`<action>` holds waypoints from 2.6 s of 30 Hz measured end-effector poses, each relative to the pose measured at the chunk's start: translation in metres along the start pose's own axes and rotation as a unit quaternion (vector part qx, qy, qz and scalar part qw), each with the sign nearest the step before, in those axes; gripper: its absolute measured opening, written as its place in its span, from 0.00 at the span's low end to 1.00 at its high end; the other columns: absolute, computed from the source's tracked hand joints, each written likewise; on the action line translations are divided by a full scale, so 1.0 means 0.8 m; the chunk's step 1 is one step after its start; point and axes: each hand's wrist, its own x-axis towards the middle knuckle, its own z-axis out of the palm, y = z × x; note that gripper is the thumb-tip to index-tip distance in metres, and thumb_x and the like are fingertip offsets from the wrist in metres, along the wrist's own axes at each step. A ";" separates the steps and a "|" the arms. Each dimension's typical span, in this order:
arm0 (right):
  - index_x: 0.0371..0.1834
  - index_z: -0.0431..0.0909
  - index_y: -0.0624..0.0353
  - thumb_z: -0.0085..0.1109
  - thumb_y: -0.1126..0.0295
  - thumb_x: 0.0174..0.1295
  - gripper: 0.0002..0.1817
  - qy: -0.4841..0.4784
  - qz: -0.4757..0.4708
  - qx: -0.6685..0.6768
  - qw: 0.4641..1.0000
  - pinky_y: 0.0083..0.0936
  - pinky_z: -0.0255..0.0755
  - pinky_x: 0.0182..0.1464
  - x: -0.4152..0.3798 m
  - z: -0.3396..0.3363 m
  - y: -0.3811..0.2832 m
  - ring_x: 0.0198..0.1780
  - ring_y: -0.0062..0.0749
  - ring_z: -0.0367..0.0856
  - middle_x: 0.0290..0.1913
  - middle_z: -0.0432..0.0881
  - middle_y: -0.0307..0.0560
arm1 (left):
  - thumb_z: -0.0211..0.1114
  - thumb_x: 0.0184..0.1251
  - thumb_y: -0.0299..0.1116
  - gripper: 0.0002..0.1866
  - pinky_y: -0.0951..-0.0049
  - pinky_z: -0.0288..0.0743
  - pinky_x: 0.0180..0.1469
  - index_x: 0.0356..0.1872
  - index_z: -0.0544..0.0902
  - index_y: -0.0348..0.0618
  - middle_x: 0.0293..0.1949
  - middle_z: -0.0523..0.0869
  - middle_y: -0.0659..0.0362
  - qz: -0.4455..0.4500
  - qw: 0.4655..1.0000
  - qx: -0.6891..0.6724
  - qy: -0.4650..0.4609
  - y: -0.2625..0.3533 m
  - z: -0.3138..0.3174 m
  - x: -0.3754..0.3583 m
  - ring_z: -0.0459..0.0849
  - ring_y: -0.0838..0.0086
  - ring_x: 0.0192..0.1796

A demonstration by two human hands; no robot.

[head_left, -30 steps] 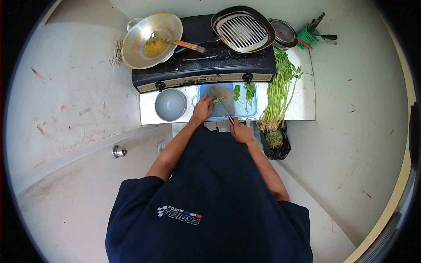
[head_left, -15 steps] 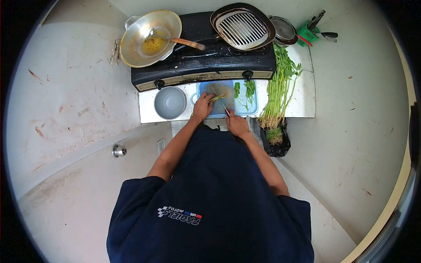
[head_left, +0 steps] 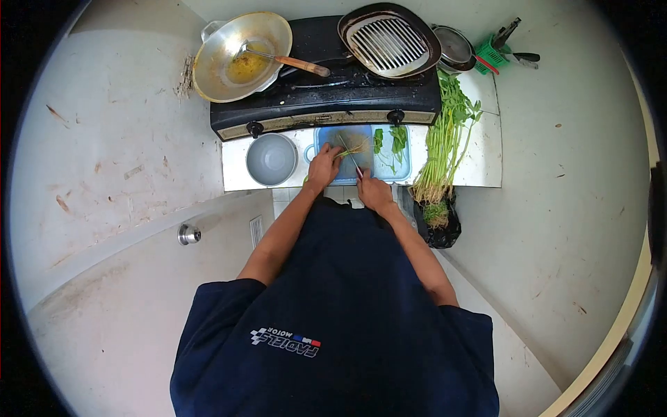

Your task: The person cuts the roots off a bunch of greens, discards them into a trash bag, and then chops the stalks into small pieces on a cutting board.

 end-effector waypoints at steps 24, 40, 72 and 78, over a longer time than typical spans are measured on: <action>0.58 0.68 0.76 0.45 0.58 0.79 0.25 -0.024 -0.038 -0.018 0.999 0.57 0.82 0.43 -0.021 -0.004 0.021 0.39 0.65 0.89 0.36 0.88 0.67 | 0.65 0.72 0.31 0.10 0.49 0.80 0.44 0.51 0.85 0.48 0.42 0.79 0.50 0.008 0.999 0.016 0.033 0.004 0.006 -0.002 0.84 0.47 0.42; 0.63 0.67 0.84 0.44 0.59 0.78 0.30 -0.030 -0.028 -0.022 0.999 0.53 0.82 0.39 -0.027 0.002 0.031 0.34 0.62 0.89 0.32 0.88 0.64 | 0.64 0.73 0.31 0.11 0.49 0.80 0.44 0.52 0.84 0.46 0.44 0.79 0.49 0.026 0.999 0.034 0.029 0.008 0.006 -0.005 0.84 0.45 0.43; 0.56 0.70 0.75 0.40 0.60 0.79 0.23 -0.045 -0.019 -0.023 0.999 0.53 0.83 0.42 0.003 -0.003 0.006 0.38 0.60 0.90 0.36 0.89 0.67 | 0.65 0.71 0.28 0.10 0.50 0.80 0.45 0.51 0.84 0.44 0.45 0.81 0.49 0.029 0.999 0.006 0.043 0.006 0.007 -0.010 0.85 0.45 0.45; 0.55 0.71 0.75 0.43 0.59 0.78 0.23 -0.041 -0.030 -0.039 0.998 0.55 0.82 0.40 -0.017 -0.003 0.024 0.35 0.62 0.89 0.34 0.88 0.65 | 0.64 0.72 0.29 0.08 0.50 0.79 0.45 0.49 0.84 0.45 0.43 0.81 0.49 0.035 0.998 -0.015 0.059 0.005 0.009 -0.007 0.84 0.45 0.44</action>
